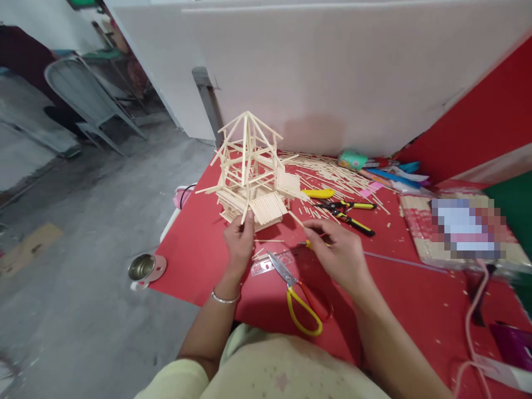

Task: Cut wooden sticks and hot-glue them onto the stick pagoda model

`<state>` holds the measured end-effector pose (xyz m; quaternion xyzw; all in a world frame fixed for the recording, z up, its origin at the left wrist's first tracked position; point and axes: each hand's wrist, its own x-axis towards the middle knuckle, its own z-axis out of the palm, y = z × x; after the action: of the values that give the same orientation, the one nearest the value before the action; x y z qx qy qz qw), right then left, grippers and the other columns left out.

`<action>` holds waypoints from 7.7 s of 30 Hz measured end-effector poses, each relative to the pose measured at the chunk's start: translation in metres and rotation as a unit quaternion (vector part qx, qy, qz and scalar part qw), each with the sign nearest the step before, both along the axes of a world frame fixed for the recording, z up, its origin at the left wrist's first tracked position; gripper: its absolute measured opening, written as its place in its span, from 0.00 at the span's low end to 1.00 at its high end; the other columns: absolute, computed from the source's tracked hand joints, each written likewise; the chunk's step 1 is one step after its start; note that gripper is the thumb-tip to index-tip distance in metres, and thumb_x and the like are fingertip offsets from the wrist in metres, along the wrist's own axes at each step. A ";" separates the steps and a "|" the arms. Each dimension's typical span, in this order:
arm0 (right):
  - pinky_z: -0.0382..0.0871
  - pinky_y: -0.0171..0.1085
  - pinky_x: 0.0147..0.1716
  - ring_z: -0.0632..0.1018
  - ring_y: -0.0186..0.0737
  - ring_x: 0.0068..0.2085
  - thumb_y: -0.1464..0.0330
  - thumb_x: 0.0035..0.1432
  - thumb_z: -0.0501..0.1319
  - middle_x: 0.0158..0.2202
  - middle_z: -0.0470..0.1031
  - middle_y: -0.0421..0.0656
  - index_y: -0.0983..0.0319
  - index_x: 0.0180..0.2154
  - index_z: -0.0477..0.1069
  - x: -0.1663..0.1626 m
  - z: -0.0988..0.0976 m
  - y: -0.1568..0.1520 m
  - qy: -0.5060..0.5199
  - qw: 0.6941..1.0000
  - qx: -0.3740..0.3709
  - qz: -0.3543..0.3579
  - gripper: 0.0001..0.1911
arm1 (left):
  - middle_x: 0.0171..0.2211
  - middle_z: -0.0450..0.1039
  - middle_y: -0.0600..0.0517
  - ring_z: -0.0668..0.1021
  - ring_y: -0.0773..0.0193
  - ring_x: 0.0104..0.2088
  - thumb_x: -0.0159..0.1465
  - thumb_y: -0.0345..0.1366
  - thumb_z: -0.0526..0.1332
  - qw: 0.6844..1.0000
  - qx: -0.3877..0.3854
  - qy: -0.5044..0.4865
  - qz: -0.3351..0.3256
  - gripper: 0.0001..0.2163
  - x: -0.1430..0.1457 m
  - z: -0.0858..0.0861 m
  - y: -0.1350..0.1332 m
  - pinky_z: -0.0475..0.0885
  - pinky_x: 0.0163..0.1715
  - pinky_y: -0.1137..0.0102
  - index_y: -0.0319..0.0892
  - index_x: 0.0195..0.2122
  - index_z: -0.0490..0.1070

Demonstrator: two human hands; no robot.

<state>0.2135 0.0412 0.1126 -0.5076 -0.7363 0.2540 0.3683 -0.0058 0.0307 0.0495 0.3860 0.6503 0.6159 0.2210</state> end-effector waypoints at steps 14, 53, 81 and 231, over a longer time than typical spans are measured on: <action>0.74 0.39 0.45 0.80 0.40 0.40 0.72 0.67 0.59 0.39 0.82 0.46 0.62 0.43 0.77 -0.066 -0.004 -0.047 0.001 0.979 0.180 0.100 0.08 | 0.15 0.65 0.58 0.63 0.74 0.13 0.54 0.48 0.73 0.924 -0.022 -0.352 -0.147 0.16 0.021 0.036 -0.057 0.57 0.13 0.77 0.40 0.30 0.76; 0.70 0.36 0.35 0.77 0.37 0.33 0.63 0.65 0.63 0.35 0.80 0.43 0.58 0.41 0.79 0.020 -0.026 -0.051 0.124 0.991 0.043 0.022 0.08 | 0.22 0.70 0.56 0.68 0.76 0.19 0.52 0.42 0.76 0.890 -0.050 -0.414 -0.187 0.15 0.103 0.045 -0.059 0.58 0.17 0.79 0.37 0.33 0.78; 0.70 0.37 0.38 0.80 0.40 0.37 0.61 0.66 0.59 0.36 0.82 0.43 0.59 0.36 0.79 -0.016 -0.025 0.042 0.063 0.996 -0.013 0.055 0.12 | 0.20 0.64 0.60 0.63 0.78 0.16 0.47 0.34 0.73 0.846 -0.045 -0.511 -0.144 0.14 0.081 0.028 0.009 0.51 0.15 0.79 0.38 0.29 0.69; 0.66 0.33 0.33 0.80 0.40 0.36 0.49 0.62 0.63 0.38 0.78 0.44 0.57 0.56 0.73 0.068 -0.063 -0.155 -0.196 0.973 -0.102 0.069 0.27 | 0.27 0.74 0.49 0.75 0.64 0.29 0.68 0.47 0.59 0.864 -0.108 -0.077 -0.485 0.17 0.043 -0.037 -0.108 0.71 0.34 0.68 0.40 0.27 0.73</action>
<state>0.2819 -0.1136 0.0499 -0.5305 -0.7975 0.2478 0.1452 0.0370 -0.0774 0.0126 0.5781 0.4243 0.3848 0.5811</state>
